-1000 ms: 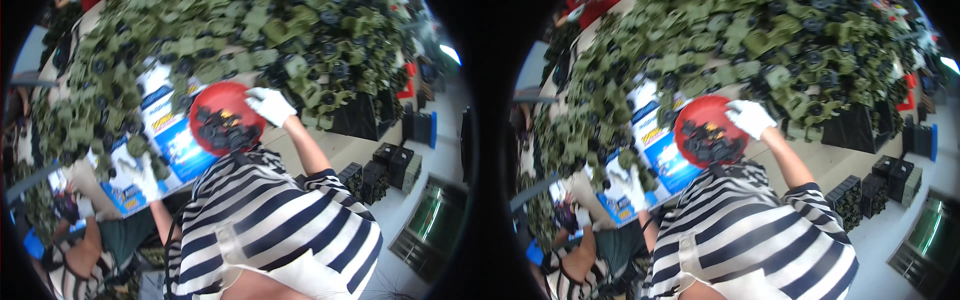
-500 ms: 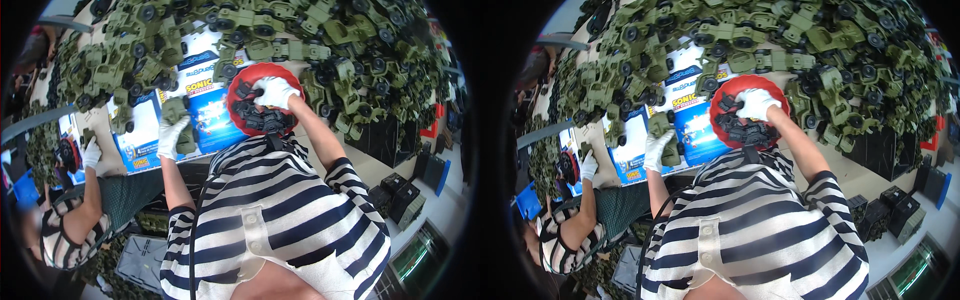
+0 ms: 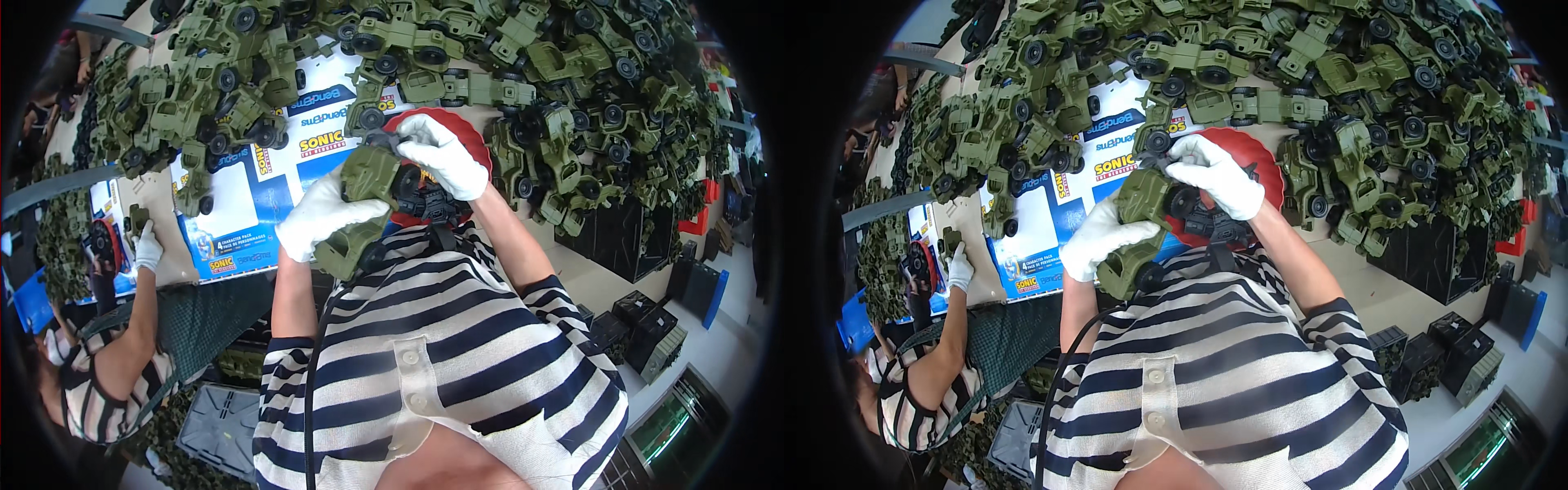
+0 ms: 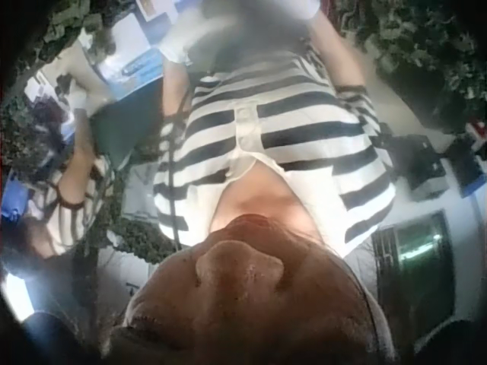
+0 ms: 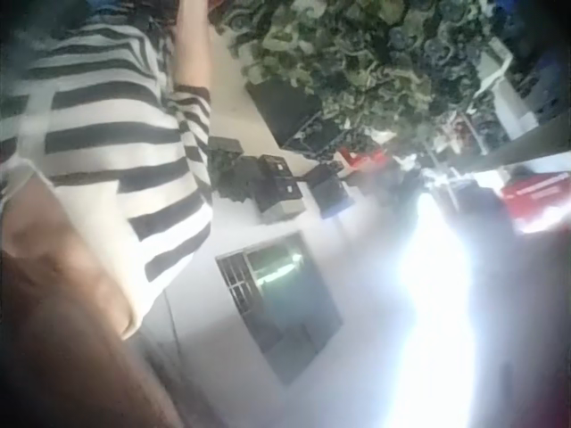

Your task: The person assembles green toy tanks by picking up a tank body and inserting a black turret component into it. The person handles the toys one at a time, repeatedly picking up bodies and turrets from a large pile on the table and a red bowl, respectively, and snapping them together.

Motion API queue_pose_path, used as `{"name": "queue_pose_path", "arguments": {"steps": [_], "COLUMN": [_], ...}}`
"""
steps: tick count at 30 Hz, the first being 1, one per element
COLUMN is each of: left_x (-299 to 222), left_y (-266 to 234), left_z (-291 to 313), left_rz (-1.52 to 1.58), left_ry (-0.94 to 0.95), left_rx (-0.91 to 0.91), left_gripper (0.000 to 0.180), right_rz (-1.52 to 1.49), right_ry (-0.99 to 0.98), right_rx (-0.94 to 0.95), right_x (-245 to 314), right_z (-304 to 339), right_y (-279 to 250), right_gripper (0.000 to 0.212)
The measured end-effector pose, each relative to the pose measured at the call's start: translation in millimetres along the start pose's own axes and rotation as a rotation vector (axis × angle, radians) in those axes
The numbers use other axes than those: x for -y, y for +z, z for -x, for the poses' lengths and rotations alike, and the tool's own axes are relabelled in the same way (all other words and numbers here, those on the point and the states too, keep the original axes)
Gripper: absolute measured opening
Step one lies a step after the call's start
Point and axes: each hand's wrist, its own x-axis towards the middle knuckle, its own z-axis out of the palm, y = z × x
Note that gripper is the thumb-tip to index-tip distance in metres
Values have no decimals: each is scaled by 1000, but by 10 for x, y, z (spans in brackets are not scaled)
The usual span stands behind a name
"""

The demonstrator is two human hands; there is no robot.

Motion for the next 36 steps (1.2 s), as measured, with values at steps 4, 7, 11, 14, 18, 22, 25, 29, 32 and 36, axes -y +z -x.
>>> {"name": "queue_pose_path", "arguments": {"steps": [4,7,11,14,18,22,25,29,32,36], "left_x": [-128,-181,-211,-251,-238,-218,-212,-167,22,333], "left_y": [94,110,178,190,206,213,185,251,411,529], "left_z": [16,21,42,49,41,28,19,15,-214,-367], "left_rz": [55,42,108,97,77,100,37,88,-270,-733], "left_ry": [-79,-109,-120,-120,-75,-62,-65,-3,104,494], "left_rx": [33,60,21,27,31,31,40,-27,-311,-589], "left_gripper": [64,58,53,53,53,52,50,71,103,126], "right_rz": [88,-49,10,-25,-58,-21,101,318,378,400], "right_ry": [80,140,133,152,172,137,129,61,33,-269], "right_rx": [50,73,124,160,177,155,205,218,86,-179], "right_x": [95,41,12,2,6,15,56,106,217,-26], "right_z": [104,142,167,156,144,142,143,97,29,25], "right_y": [-88,-223,-267,-321,-344,-311,-374,-303,-159,94], "right_gripper": [53,52,51,52,51,49,46,41,42,41]}}
